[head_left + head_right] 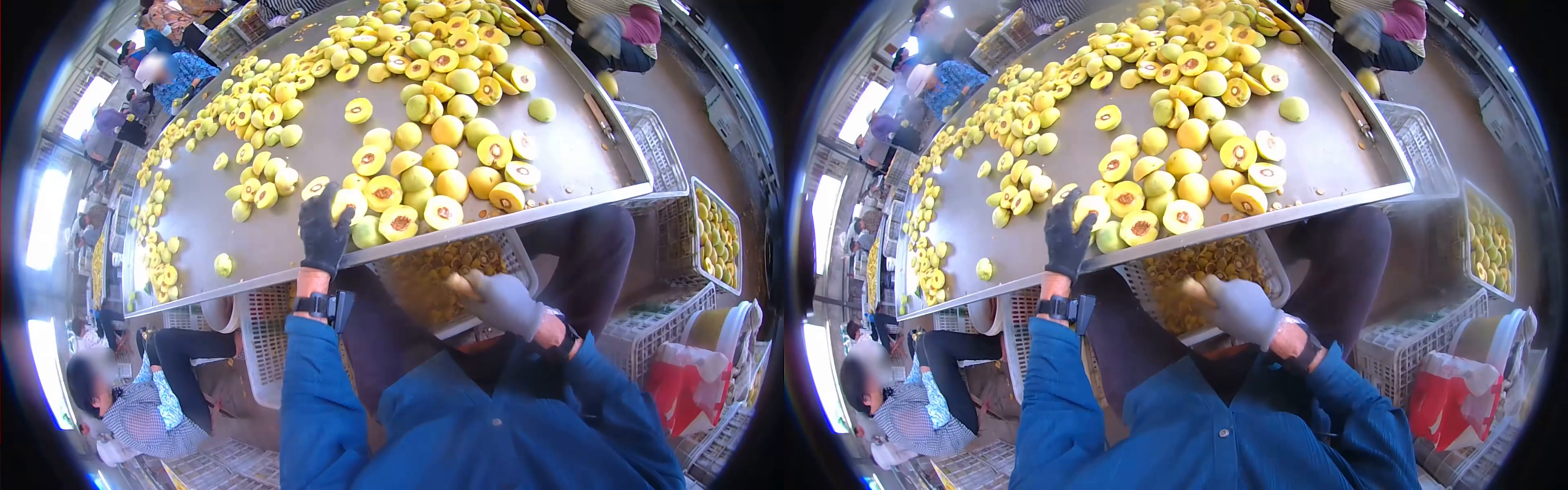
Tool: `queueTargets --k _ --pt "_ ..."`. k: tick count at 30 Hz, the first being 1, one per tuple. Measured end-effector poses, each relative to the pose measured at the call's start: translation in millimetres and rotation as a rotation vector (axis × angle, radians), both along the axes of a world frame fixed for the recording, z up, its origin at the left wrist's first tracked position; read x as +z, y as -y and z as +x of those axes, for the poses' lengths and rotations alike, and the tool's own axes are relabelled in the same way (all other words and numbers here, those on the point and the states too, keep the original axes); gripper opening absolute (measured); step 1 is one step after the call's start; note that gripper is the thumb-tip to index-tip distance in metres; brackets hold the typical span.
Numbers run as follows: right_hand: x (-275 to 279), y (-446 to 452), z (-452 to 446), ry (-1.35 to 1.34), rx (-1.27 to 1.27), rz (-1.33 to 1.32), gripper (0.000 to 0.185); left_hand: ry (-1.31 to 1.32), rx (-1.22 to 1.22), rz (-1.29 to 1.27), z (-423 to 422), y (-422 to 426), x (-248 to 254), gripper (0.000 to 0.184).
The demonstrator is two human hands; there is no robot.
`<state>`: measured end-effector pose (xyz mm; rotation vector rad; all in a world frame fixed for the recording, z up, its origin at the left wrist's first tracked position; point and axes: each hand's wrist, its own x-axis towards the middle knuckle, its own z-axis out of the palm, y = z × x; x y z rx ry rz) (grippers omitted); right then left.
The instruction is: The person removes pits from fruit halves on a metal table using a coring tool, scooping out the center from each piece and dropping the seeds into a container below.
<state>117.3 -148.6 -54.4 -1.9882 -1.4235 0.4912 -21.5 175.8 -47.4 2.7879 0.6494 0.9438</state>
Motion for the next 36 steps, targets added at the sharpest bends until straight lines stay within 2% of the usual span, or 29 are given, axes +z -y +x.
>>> queueTargets --k 5,7,10,11,14,16,23,24,26,29,31,32,35,36 --pt "50.6 -64.2 -23.3 -0.324 -0.226 0.254 0.033 0.148 -0.099 -0.479 -10.3 88.3 62.8 0.034" --pt "55.1 -80.9 -37.5 -0.54 -0.289 0.305 0.035 0.362 -0.134 -0.721 -12.1 123.3 53.3 0.03" --pt "38.9 -90.1 -58.3 -0.838 -0.185 0.438 0.034 0.561 -0.074 -0.942 -14.8 153.1 40.2 0.034" --pt "51.7 -81.1 -54.5 -0.658 -0.183 0.38 0.027 0.627 -0.048 -1.031 -13.7 160.3 42.6 0.037" --pt "70.9 -51.5 -55.2 -0.076 -0.138 0.232 0.023 0.859 0.04 -1.324 -9.5 181.2 73.3 0.053" --pt "67.2 -41.9 -57.4 0.007 -0.098 0.226 0.024 0.766 -0.019 -1.162 -24.7 172.9 30.7 0.054" --pt "56.9 -31.0 -60.7 0.112 -0.065 0.258 0.027 0.762 -0.01 -1.099 -23.1 190.8 36.5 0.054" --pt "57.6 -28.0 -59.2 0.107 -0.043 0.198 0.023 0.759 -0.01 -1.097 -22.6 193.7 37.0 0.054" --pt "58.6 -21.3 -56.3 0.094 0.004 0.074 0.028 0.759 -0.003 -1.092 -21.8 198.6 36.7 0.054" --pt "60.8 -16.4 -55.4 0.053 0.015 0.014 0.029 0.769 0.009 -1.084 -19.0 203.1 35.7 0.055" --pt "58.6 -16.6 -57.6 0.027 -0.015 0.114 0.024 0.771 0.015 -1.073 -16.3 205.5 37.5 0.055" --pt "57.5 -17.7 -57.5 0.015 -0.033 0.165 0.028 0.768 0.014 -1.07 -14.6 205.4 37.6 0.055" --pt "52.2 -16.9 -54.5 -0.035 -0.001 0.173 0.026 0.744 0.005 -1.065 -14.0 206.2 37.7 0.055" --pt "49.7 -17.1 -54.0 -0.234 0.043 0.224 0.025 0.731 0.0 -1.07 -13.7 207.7 35.8 0.055"
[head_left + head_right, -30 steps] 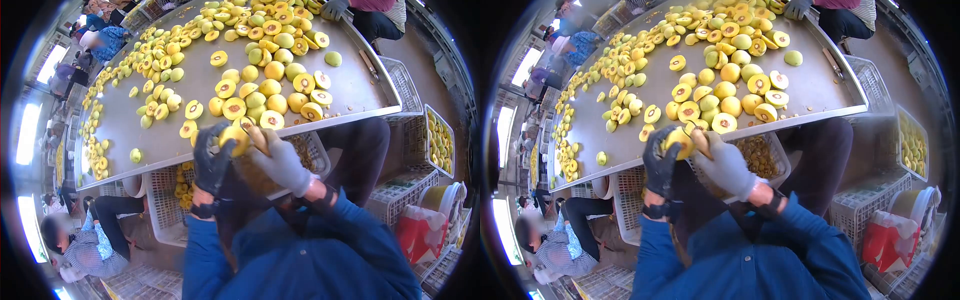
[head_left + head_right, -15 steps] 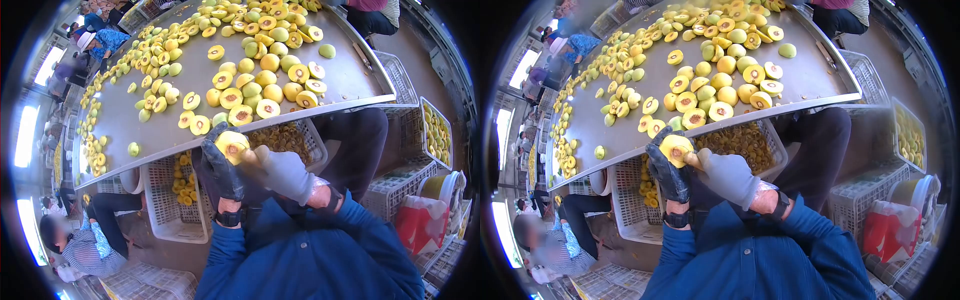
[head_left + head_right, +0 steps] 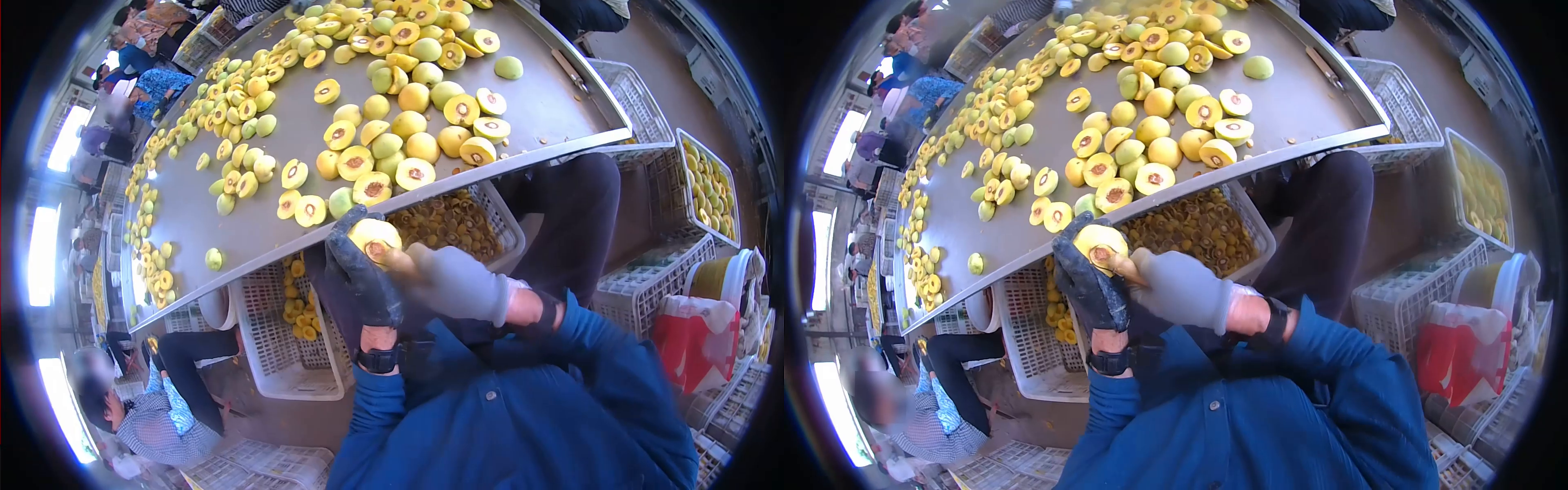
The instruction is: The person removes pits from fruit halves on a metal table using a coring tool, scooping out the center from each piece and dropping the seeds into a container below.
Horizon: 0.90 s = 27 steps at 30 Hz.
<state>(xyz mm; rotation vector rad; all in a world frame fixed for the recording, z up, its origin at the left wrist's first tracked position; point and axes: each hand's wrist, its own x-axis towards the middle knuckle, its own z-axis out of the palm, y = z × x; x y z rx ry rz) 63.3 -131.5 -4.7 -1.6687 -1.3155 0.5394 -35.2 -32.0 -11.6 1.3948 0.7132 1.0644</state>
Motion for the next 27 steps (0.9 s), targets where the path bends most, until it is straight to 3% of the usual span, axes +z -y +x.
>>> queueTargets --k 2,3,7,10,12,14,15,19,21,22,24,26,27 --pt "-4.1 -1.5 3.2 -0.386 0.12 0.108 0.025 -0.022 -0.024 0.008 -2.6 -0.7 0.1 0.055" --pt "16.1 0.3 10.6 -0.886 0.252 -0.288 0.022 -0.039 -0.035 0.015 -3.6 -2.0 -0.3 0.055" --pt "24.8 9.4 24.1 -1.66 0.589 -0.377 0.019 -0.111 -0.068 0.07 -7.3 -9.5 0.9 0.056" --pt "34.7 11.4 24.0 -1.246 0.403 -0.36 0.019 -0.177 -0.119 0.149 -4.1 -21.9 7.9 0.056" --pt "-16.4 1.9 7.0 -0.758 0.293 0.084 0.02 -0.226 -0.196 0.168 -2.4 -28.9 14.9 0.056" --pt "-17.8 4.8 11.2 -0.784 0.303 -0.024 0.02 -0.253 -0.263 0.111 -2.6 -31.5 16.2 0.056" --pt "24.8 15.0 28.2 -1.176 0.446 -0.384 0.021 -0.249 -0.275 0.042 -3.6 -29.2 13.3 0.057" --pt "-0.9 14.6 13.9 -1.908 0.752 -0.202 0.026 -0.13 -0.249 -0.257 0.2 -18.1 -1.4 0.057" --pt "-9.5 16.5 12.9 -2.203 0.876 -0.089 0.026 0.107 -0.363 -0.3 19.4 -18.2 8.6 0.056" --pt "-11.1 20.1 21.0 -1.981 0.77 -0.144 0.026 0.23 -0.416 -0.314 28.1 -20.7 13.3 0.056" --pt "-14.1 26.8 42.5 -1.525 0.567 -0.229 0.024 0.037 -0.213 -0.149 26.3 -30.7 4.0 0.06" --pt "-26.8 15.5 31.6 -0.325 0.017 -0.038 0.023 -0.041 -0.104 -0.063 22.6 -34.6 4.0 0.063" --pt "-26.1 15.6 31.2 -0.158 -0.041 -0.047 0.024 -0.125 -0.064 0.014 21.6 -30.0 6.0 0.069"
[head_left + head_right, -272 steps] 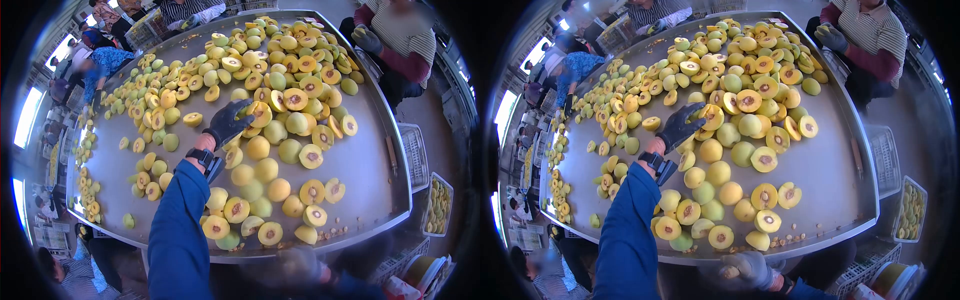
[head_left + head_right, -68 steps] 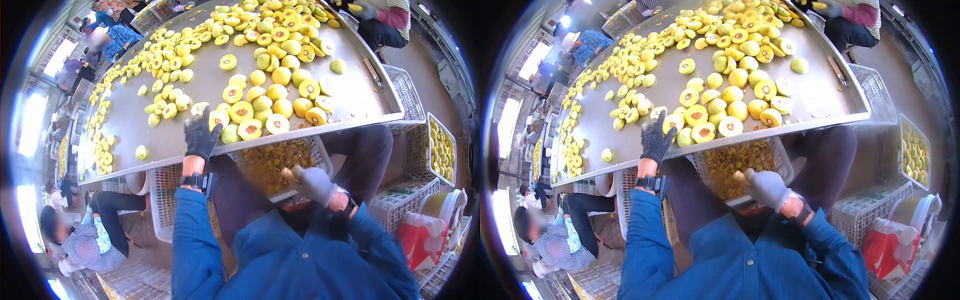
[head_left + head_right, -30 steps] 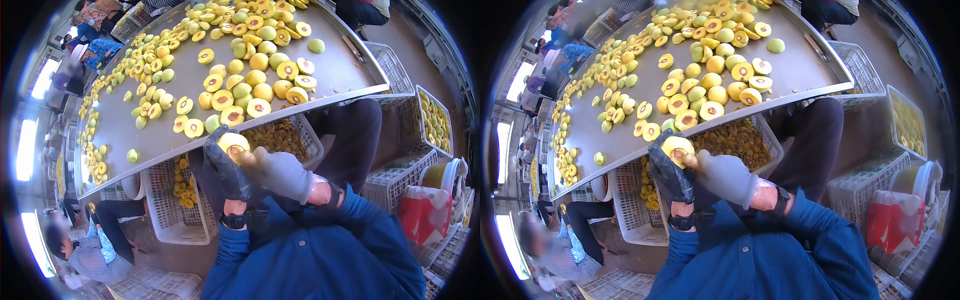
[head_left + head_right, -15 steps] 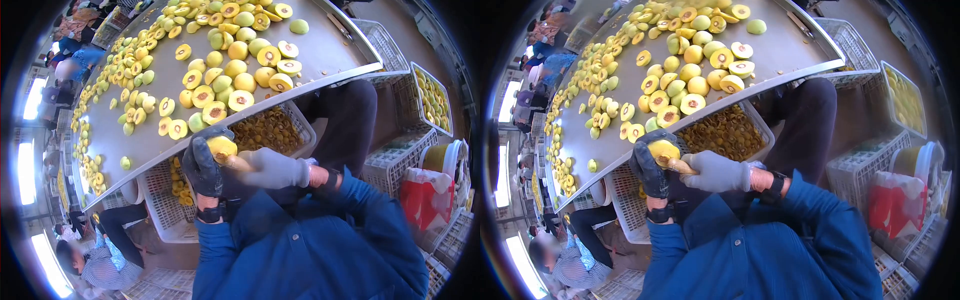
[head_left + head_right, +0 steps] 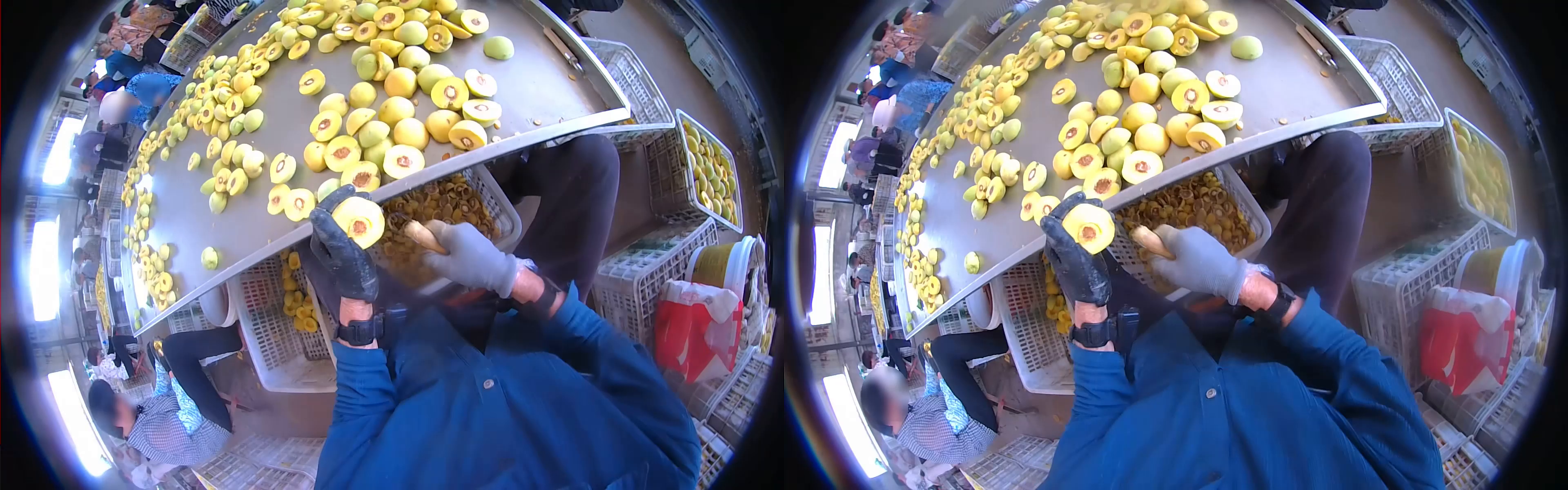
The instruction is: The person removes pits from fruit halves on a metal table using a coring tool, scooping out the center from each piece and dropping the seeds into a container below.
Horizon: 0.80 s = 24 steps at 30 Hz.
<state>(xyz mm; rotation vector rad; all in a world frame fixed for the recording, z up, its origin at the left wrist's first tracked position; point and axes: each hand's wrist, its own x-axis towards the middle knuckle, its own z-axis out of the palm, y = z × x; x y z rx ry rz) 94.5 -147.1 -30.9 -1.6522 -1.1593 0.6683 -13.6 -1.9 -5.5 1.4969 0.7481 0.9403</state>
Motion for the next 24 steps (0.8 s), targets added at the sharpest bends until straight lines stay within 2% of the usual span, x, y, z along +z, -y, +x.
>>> queueTargets --k 3,4,5,7,8,11,13,15,16,19,21,24 --pt "22.4 -4.8 -17.0 0.352 -0.065 -0.038 0.024 -0.043 -0.01 0.11 -3.4 15.8 8.0 0.071" --pt "28.9 -7.5 -15.0 0.406 0.012 -0.203 0.022 -0.082 0.025 0.133 -4.3 21.3 16.6 0.071" --pt "27.6 -4.4 -13.7 0.447 0.003 -0.202 0.021 -0.122 0.06 0.154 -5.4 26.9 25.3 0.07" --pt "16.0 7.4 -1.9 0.535 0.0 -0.187 0.02 -0.092 0.103 0.221 -24.6 -0.4 2.3 0.069" --pt "10.7 13.5 2.1 0.518 -0.021 -0.242 0.02 -0.039 0.135 0.245 -33.5 -4.9 0.4 0.061" --pt "-0.9 32.3 17.5 0.526 -0.027 -0.357 0.02 -0.264 0.365 0.536 -82.6 -27.0 -11.8 0.052" --pt "-8.4 36.6 24.9 0.518 -0.028 -0.399 0.022 -0.492 0.454 0.607 -137.3 -67.8 -41.3 0.035" --pt "-13.8 34.1 24.9 0.494 -0.017 -0.413 0.022 -0.73 0.486 1.114 -170.8 -101.5 -46.7 0.025" --pt "-15.8 31.6 24.5 0.48 -0.003 -0.405 0.022 -0.774 0.515 1.142 -171.5 -106.3 -39.2 0.024" --pt "-30.0 24.1 17.0 0.446 0.03 -0.308 0.021 -0.582 0.262 1.005 -105.0 -95.9 1.0 0.025" --pt "-33.4 20.4 13.5 0.445 0.059 -0.287 0.021 -0.588 0.035 0.903 -55.8 -113.0 -8.1 0.028" --pt "-37.6 23.4 13.8 0.406 0.04 -0.318 0.021 -0.863 -0.132 0.9 23.1 -136.9 -22.0 0.043"
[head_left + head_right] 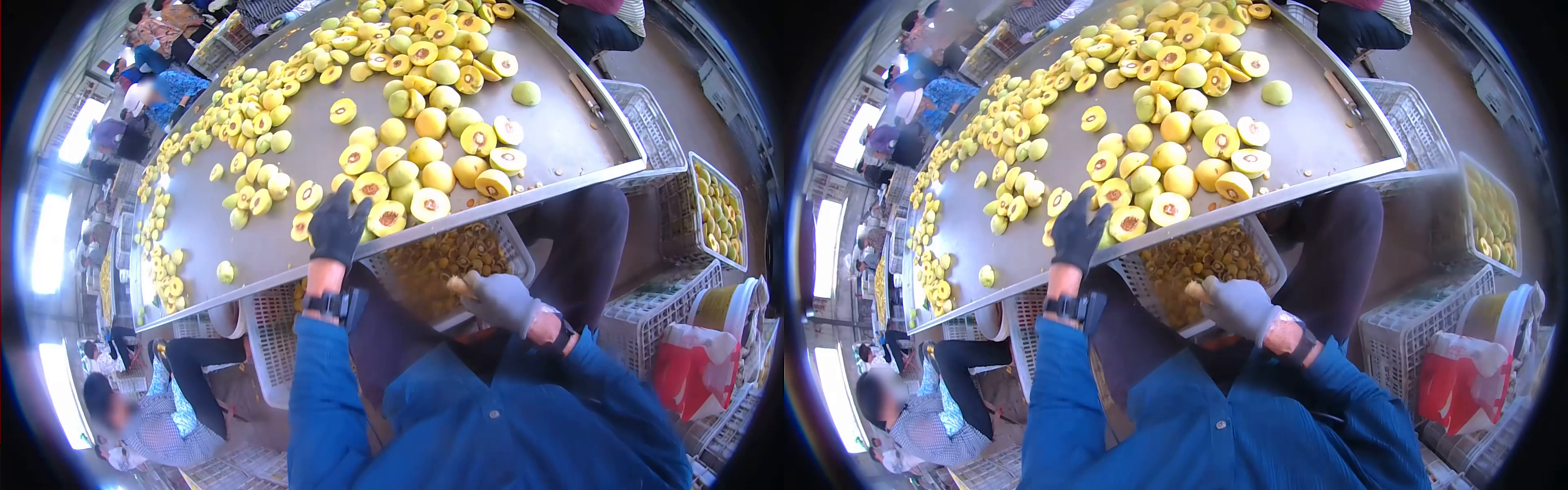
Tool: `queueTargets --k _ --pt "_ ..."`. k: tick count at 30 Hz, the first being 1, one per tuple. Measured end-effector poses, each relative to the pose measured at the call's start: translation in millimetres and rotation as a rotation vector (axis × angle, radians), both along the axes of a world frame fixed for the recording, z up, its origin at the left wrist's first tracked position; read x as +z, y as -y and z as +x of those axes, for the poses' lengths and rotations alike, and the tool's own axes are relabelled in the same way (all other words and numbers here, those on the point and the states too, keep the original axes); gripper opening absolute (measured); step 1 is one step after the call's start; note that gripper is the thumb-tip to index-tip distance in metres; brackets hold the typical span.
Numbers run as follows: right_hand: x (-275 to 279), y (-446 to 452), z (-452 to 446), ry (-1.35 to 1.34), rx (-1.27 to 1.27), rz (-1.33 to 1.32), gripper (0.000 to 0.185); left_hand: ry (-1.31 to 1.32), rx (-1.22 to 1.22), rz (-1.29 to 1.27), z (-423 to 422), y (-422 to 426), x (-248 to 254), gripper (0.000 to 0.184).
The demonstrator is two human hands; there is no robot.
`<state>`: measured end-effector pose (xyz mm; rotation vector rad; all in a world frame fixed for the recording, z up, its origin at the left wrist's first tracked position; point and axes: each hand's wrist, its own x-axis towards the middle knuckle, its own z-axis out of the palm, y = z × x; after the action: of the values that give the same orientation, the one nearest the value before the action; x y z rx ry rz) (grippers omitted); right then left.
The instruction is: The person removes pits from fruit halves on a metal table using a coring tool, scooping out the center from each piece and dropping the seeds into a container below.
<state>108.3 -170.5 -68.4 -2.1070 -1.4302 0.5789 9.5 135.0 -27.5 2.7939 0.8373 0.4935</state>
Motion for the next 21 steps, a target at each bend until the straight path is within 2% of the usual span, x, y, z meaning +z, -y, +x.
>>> queueTargets --k 2,5,6,9,10,11,14,16,17,18,19,21 --pt "-0.9 4.9 3.9 -0.019 -0.029 -0.035 0.021 -0.255 0.073 -0.062 39.9 -1.2 3.6 0.058" --pt "-2.5 7.7 9.2 -0.04 -0.093 0.0 0.024 -0.011 -0.061 -0.199 54.1 -24.3 -25.4 0.061" --pt "-2.4 5.2 11.9 -0.059 -0.087 0.015 0.025 0.137 -0.132 -0.17 53.5 -26.8 -32.1 0.056" --pt "6.4 -13.6 23.9 -0.166 -0.11 0.088 0.027 0.216 -0.065 -0.643 46.1 -36.8 -29.1 0.045" --pt "15.2 -23.0 27.7 -0.241 -0.142 0.127 0.03 0.317 0.05 -0.756 41.9 -28.6 -24.8 0.035" --pt "24.2 -33.7 28.8 -0.312 -0.172 0.17 0.032 0.408 0.013 -0.794 34.7 -26.5 -24.6 0.036" --pt "51.0 -74.2 8.6 -0.521 -0.387 0.471 0.037 0.527 0.184 -0.975 13.1 37.1 21.5 0.036" --pt "60.0 -83.4 -3.6 -0.388 -0.394 0.445 0.037 0.532 0.151 -0.981 -6.6 74.9 22.1 0.036" --pt "63.3 -82.6 -7.8 -0.319 -0.395 0.428 0.037 0.621 0.115 -1.041 -11.6 94.3 22.1 0.035" --pt "69.4 -79.1 -6.9 -0.195 -0.333 0.531 0.032 0.782 0.113 -1.292 -12.5 107.0 29.7 0.035" --pt "68.7 -77.1 -4.5 -0.172 -0.264 0.474 0.03 0.95 0.111 -1.542 -16.2 116.7 34.8 0.037" --pt "68.1 -71.7 -1.9 -0.127 -0.13 0.361 0.027 0.597 -0.056 -0.861 -24.2 121.4 28.4 0.041"
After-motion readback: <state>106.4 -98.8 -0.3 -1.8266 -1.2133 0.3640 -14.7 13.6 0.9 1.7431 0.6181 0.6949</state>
